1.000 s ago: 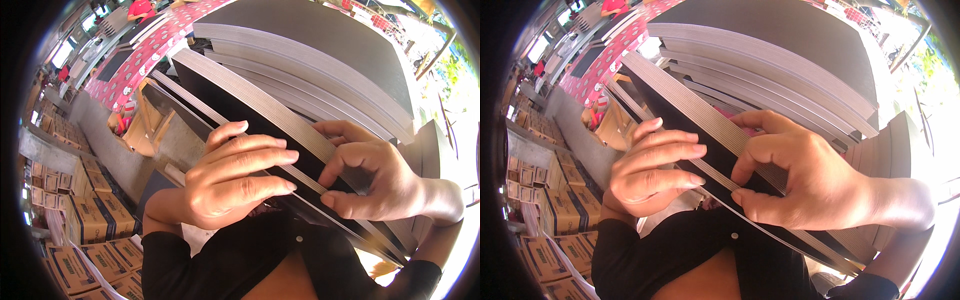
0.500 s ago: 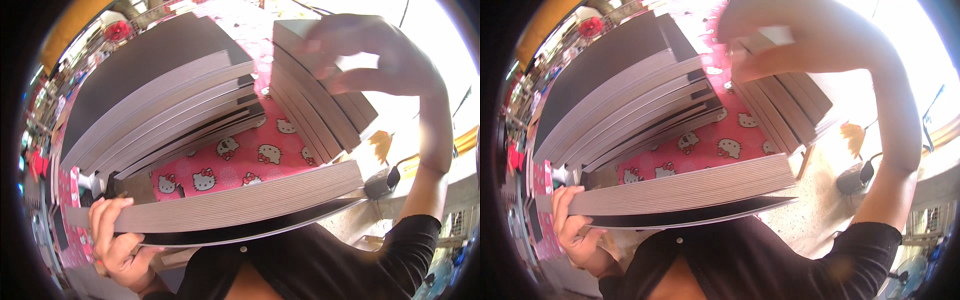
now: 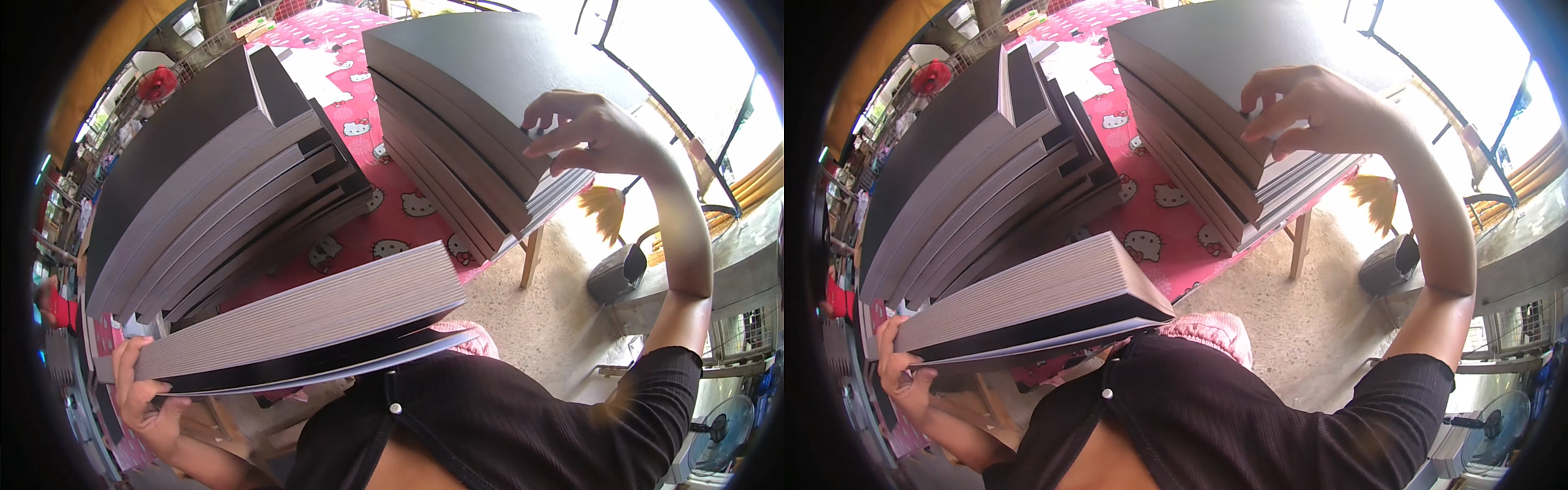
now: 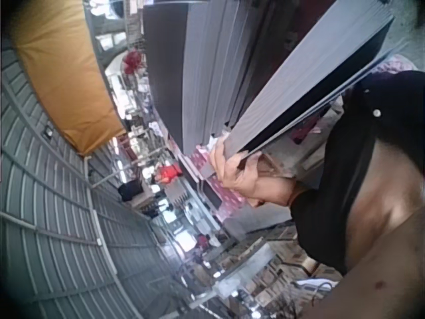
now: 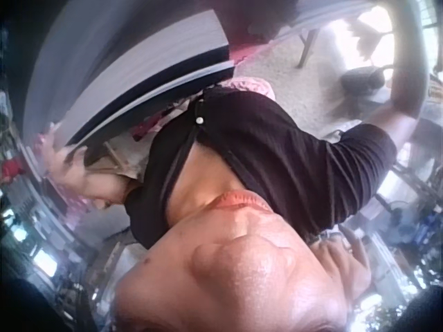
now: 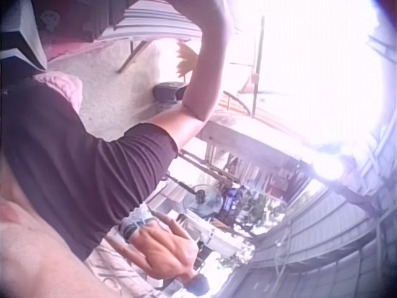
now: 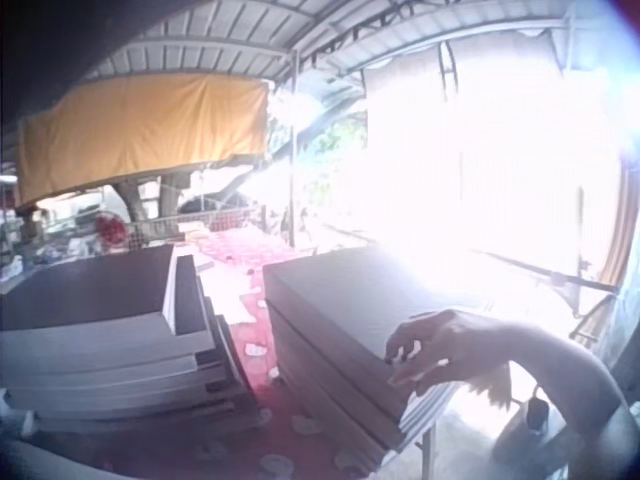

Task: The person places black panels into plastic bags and then stacks the bagged panels into larger groups before moving a completed stack onto a pile.

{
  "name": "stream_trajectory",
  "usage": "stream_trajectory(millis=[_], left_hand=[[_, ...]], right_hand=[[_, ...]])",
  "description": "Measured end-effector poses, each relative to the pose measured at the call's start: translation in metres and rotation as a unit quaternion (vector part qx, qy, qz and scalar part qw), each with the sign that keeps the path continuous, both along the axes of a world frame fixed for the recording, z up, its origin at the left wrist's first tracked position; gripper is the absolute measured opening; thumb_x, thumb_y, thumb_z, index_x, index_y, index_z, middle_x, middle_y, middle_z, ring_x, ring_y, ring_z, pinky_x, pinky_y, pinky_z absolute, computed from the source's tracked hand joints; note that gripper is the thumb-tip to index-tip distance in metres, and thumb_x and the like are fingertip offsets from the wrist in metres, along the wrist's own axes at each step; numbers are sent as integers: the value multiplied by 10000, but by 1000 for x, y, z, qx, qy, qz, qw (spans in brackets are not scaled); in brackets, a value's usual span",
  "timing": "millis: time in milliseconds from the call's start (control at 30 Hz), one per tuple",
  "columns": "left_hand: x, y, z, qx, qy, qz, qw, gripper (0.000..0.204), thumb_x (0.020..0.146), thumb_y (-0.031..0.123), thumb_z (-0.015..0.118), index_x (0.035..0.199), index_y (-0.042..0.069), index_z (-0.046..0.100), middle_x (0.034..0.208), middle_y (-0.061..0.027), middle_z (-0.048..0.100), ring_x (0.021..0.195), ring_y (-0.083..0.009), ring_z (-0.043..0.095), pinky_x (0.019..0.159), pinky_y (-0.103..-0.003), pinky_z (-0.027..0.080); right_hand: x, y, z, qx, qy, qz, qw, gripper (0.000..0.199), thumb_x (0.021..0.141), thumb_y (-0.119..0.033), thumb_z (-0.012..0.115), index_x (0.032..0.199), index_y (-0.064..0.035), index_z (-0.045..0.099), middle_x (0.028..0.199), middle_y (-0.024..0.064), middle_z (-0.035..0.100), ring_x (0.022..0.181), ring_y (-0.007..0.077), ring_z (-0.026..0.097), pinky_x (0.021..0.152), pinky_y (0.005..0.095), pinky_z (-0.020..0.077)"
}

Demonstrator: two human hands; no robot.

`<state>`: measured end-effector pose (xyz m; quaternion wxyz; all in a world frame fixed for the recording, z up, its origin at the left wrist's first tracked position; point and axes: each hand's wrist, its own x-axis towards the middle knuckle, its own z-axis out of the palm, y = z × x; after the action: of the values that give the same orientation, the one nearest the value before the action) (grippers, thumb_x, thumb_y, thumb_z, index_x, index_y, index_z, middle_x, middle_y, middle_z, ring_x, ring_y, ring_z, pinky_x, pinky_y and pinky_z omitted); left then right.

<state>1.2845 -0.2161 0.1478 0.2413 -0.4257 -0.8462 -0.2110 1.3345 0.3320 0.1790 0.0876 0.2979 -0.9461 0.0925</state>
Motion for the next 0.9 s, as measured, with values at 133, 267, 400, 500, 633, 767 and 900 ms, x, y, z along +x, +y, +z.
stream_trajectory(millis=[133, 267, 400, 500, 633, 767, 900], left_hand=[[6, -5, -1, 2, -9, -6, 1000, 462, 601, 427, 704, 701, 45, 464, 1066, -254, 546, 985, -382, 499, 797, -434, 397], [7, -16, -4, 1, -31, -9, 999, 362, 647, 336, 703, 717, 66, 473, 1116, -256, 525, 1036, -379, 477, 882, -434, 351], [8, -20, -7, -2, -36, 3, 999, 316, 646, 287, 690, 710, 64, 474, 1124, -254, 524, 1056, -381, 474, 892, -436, 347], [8, -21, -8, 6, -36, 17, 999, 319, 642, 284, 694, 707, 64, 472, 1136, -254, 520, 1076, -386, 468, 905, -440, 339], [7, -22, -9, 18, -42, 22, 999, 331, 642, 289, 703, 704, 63, 470, 1151, -254, 517, 1107, -383, 453, 942, -443, 307], [6, -24, -9, 6, -36, 20, 999, 340, 664, 300, 702, 710, 59, 467, 1164, -260, 510, 1126, -383, 443, 957, -454, 290], [9, -26, -9, 0, -31, 21, 999, 350, 677, 309, 701, 717, 54, 465, 1168, -264, 506, 1133, -382, 437, 960, -461, 287]], right_hand=[[-8, 8, 5, -2, -16, 37, 999, 238, 679, -18, 674, 909, -77, 682, 937, 89, 589, 778, 177, 599, 646, 288, 501], [-11, 13, 8, -17, -53, 40, 998, 261, 658, -19, 694, 914, -72, 681, 945, 96, 588, 765, 177, 606, 632, 285, 497], [-16, 14, 10, -2, -53, 60, 997, 270, 651, -23, 708, 914, -73, 680, 943, 91, 587, 766, 177, 606, 624, 285, 494], [-18, 17, 10, 11, -40, 81, 996, 254, 658, -35, 712, 907, -70, 677, 947, 87, 586, 761, 184, 607, 621, 288, 492], [-17, 16, 15, 36, -29, 101, 994, 252, 667, -43, 710, 915, -53, 666, 935, 80, 594, 752, 194, 608, 628, 292, 496], [-13, 17, 19, 57, 13, 101, 993, 300, 675, -31, 696, 970, -46, 641, 929, 83, 621, 762, 198, 619, 643, 291, 509], [-8, 15, 11, -8, 40, 16, 999, 352, 668, -16, 675, 1013, -58, 615, 937, 87, 648, 783, 200, 639, 673, 292, 521]])
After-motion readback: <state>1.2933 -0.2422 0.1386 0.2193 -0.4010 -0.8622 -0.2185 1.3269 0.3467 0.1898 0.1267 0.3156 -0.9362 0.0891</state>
